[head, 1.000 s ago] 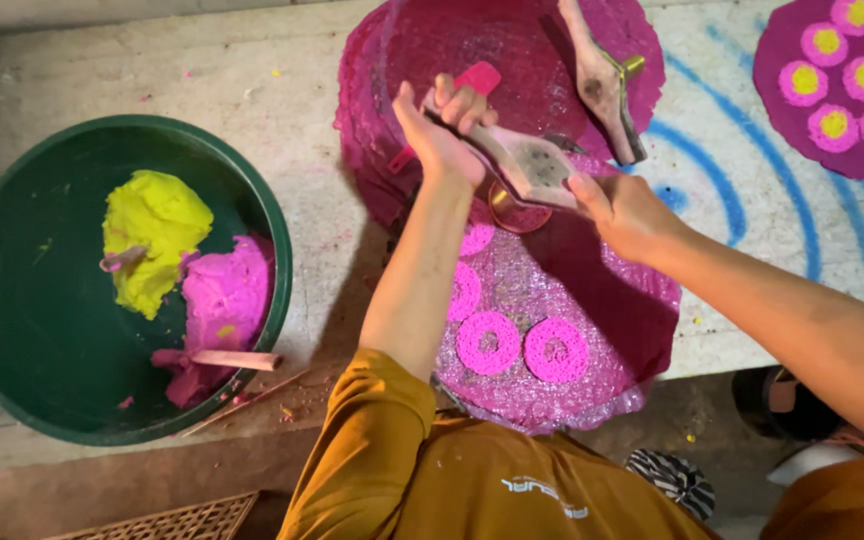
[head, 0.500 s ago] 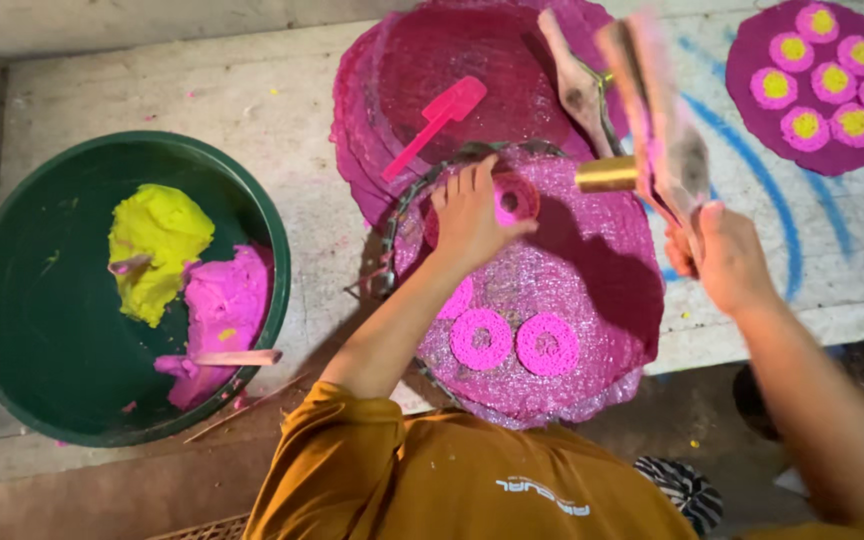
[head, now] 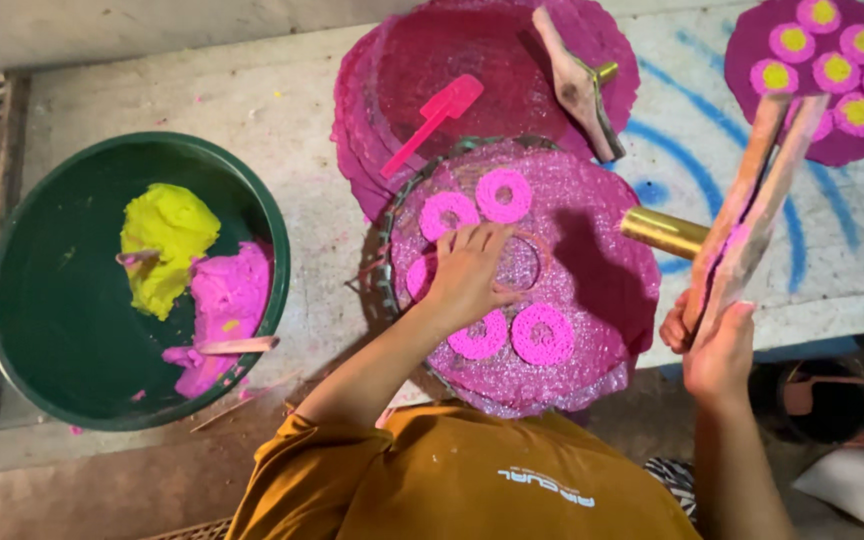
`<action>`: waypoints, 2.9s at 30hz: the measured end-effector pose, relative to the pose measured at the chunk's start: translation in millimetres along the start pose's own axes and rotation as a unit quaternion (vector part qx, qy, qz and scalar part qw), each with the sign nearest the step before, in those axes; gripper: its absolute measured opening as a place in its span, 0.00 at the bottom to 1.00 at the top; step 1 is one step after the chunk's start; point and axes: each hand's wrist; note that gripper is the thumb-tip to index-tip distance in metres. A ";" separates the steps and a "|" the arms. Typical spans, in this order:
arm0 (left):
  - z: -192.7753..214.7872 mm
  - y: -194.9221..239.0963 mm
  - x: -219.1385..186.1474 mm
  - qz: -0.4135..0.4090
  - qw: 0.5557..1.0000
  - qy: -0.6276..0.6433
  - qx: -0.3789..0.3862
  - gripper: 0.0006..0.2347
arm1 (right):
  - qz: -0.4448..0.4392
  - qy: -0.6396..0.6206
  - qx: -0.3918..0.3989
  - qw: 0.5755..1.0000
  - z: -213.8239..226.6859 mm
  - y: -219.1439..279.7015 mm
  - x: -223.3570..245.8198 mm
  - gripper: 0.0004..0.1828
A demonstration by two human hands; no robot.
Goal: The person creates small circular dough decorations by pressing a wooden mold into pink and yellow dough and transferring the shapes onto large circular dough bases.
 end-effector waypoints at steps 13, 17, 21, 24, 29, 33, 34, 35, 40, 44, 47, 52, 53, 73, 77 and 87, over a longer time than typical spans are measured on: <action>99.9 87.6 -28.1 -0.114 0.984 -0.029 -0.135 0.33 | 0.021 0.209 0.192 0.959 -100.2 8.7 51.7 0.30; 144.3 131.3 -45.1 -0.156 0.985 0.071 -0.029 0.27 | 0.278 0.375 0.447 0.763 -177.2 24.8 122.6 0.27; 188.7 169.1 -35.0 -0.188 0.958 0.179 0.120 0.23 | 0.470 0.356 0.560 0.582 -290.9 31.8 198.4 0.31; 208.0 196.3 -24.9 -0.142 0.957 0.152 0.200 0.22 | 0.577 0.273 0.643 0.424 -366.0 9.8 215.7 0.30; 239.1 249.2 -18.3 -0.059 0.978 -0.012 0.199 0.10 | 0.250 0.214 0.823 0.463 -412.3 30.8 191.1 0.29; 271.6 310.1 -3.3 -0.126 0.991 0.048 -0.019 0.12 | 0.133 0.172 0.862 0.458 -433.7 57.2 169.8 0.27; 274.2 318.9 2.8 -0.071 0.996 0.033 0.036 0.13 | 0.108 0.160 0.865 0.464 -439.9 63.5 165.5 0.26; 276.3 326.6 9.6 -0.018 0.996 0.017 0.090 0.15 | 0.092 0.160 0.866 0.466 -446.0 67.1 163.6 0.26; 274.1 371.2 79.0 0.441 0.672 0.595 0.026 0.26 | 0.052 0.136 0.858 0.492 -458.7 62.2 156.0 0.22; 294.1 401.9 183.4 0.116 0.748 0.652 0.043 0.27 | 0.536 0.367 0.632 0.422 -467.4 31.4 143.8 0.10; 277.7 389.8 217.1 0.017 0.756 0.638 0.148 0.28 | 0.669 0.421 0.510 0.340 -492.6 9.3 128.1 0.10; 218.3 340.4 191.7 0.111 0.664 0.731 0.111 0.20 | 0.726 0.416 0.422 0.350 -533.5 20.9 121.5 0.19; 214.9 333.7 185.9 0.138 0.699 0.699 0.062 0.17 | 0.704 0.428 0.411 0.390 -535.6 28.9 122.7 0.24; 242.6 329.8 173.8 0.124 0.824 0.553 -0.021 0.09 | 0.705 0.353 0.380 0.484 -514.1 97.7 128.6 0.26; 238.2 329.0 176.4 0.064 0.847 0.522 -0.074 0.06 | 0.655 0.357 0.411 0.524 -517.2 97.5 131.8 0.23; 238.2 329.2 177.8 0.175 0.783 0.595 -0.048 0.16 | 0.713 0.416 0.341 0.449 -533.6 99.9 124.6 0.26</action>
Point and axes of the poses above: each hand's wrist, its own y-axis away from the middle knuckle, its own z-axis out of the back of the hand, x = y × z, and after that the axes turned 4 degrees about z, right-handed
